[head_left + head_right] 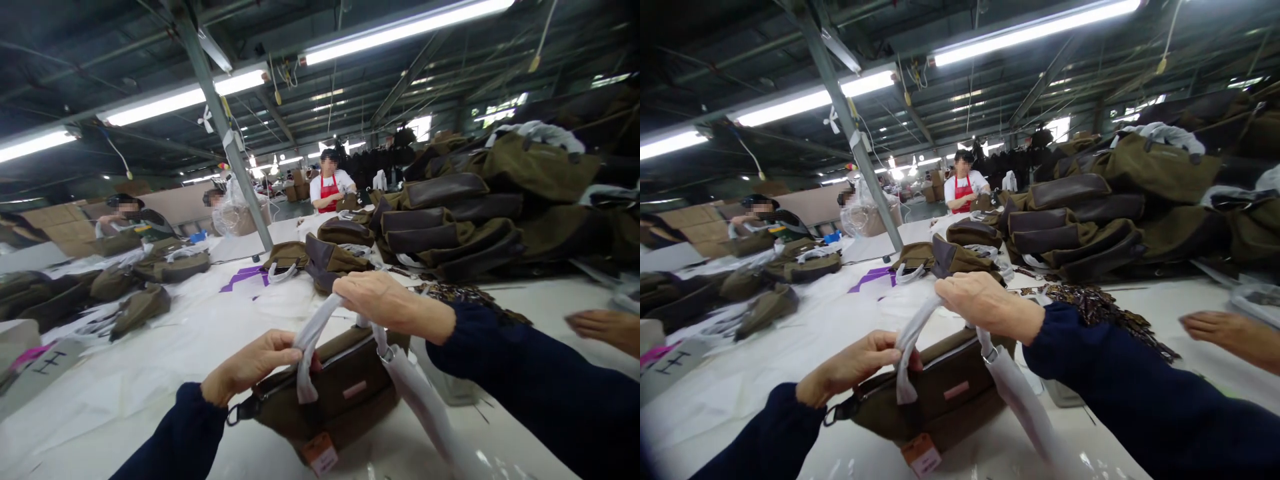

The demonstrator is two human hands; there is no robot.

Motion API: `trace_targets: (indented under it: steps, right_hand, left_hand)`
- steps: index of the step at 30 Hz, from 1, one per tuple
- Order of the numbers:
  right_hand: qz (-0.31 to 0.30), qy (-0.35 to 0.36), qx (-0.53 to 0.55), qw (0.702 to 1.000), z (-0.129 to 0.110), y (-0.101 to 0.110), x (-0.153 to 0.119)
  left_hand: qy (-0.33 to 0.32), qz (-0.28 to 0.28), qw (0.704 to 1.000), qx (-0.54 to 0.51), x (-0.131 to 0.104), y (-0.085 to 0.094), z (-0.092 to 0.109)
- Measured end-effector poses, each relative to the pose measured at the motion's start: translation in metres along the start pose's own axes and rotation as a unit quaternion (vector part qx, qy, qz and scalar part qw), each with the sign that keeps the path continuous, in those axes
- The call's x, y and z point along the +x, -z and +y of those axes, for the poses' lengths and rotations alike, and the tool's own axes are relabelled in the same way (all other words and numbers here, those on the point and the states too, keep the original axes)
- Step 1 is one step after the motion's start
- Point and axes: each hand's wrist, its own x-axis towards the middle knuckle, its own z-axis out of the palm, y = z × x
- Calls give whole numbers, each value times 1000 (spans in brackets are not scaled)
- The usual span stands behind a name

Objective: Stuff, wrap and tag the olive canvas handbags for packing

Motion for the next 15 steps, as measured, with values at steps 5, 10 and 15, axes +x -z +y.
trace_targets:
  steps: [5, 10, 15]
  right_hand:
    - [-20, 3, 18, 1000, -9, 8, 7]
    - [-2, -16, 33, 999, 0, -10, -3]
    - [0, -48, 49, 998, 4, -41, -27]
  left_hand:
    - [-45, 28, 994, 97, 12, -1, 49]
    - [-16, 23, 995, 101, 35, -17, 84]
    - [-31, 33, 996, 82, 31, -20, 79]
